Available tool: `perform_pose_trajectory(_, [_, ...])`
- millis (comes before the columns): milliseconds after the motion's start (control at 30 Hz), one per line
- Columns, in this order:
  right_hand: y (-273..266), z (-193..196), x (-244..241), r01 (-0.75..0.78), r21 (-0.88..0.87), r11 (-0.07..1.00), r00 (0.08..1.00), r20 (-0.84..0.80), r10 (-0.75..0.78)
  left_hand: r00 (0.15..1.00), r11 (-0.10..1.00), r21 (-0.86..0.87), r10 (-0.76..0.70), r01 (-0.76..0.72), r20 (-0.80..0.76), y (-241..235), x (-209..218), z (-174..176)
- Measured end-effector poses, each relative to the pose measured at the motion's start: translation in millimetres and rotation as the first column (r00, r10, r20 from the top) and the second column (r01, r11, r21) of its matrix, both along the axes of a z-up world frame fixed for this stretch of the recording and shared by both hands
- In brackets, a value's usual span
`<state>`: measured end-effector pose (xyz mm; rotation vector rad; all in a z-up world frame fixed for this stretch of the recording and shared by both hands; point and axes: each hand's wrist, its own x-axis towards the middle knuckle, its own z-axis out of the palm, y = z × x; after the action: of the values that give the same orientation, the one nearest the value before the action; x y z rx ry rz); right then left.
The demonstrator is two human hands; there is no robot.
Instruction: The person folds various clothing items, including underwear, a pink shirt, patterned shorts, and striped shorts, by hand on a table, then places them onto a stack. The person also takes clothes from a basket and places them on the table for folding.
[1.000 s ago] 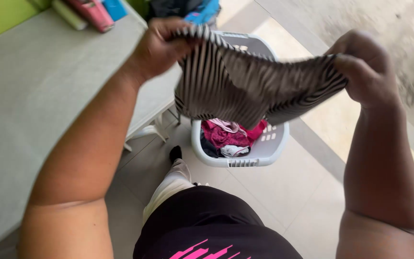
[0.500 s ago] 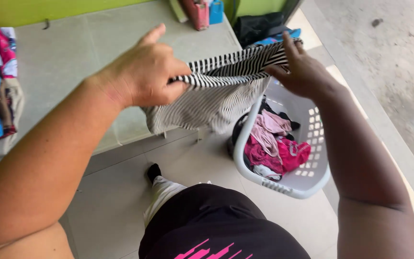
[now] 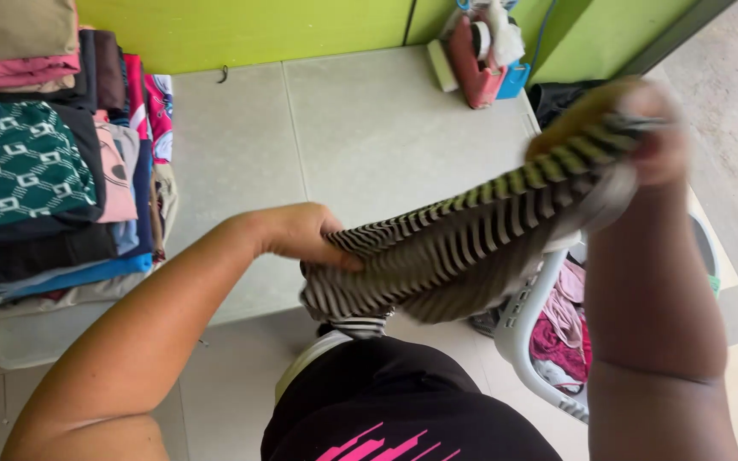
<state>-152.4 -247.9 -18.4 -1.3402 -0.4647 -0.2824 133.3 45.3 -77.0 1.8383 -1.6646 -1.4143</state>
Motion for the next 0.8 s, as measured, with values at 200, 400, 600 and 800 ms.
perform_pose_trajectory(200, [56,59,71,-0.305,-0.835,0.459,0.707,-0.521,-0.479,0.903,0.724,-0.673,0.178,0.149,0.391,15,129,-6])
perform_pose_trajectory(400, [1,-19,109,-0.103,-0.992,0.074,0.494,-0.116,-0.862,0.791,0.597,-0.759,0.320,0.259,0.521,24,189,19])
perform_pose_trajectory(600, [-5,-56,131,0.208,-0.977,-0.049,0.552,0.158,-0.818,0.501,0.561,-0.714,0.514,0.418,0.697,12,213,-23])
perform_pose_trajectory(800, [-11,-214,116,0.080,-0.997,-0.010,0.642,0.059,-0.765,0.439,0.832,-0.473,0.324,0.289,0.838,22,163,-194])
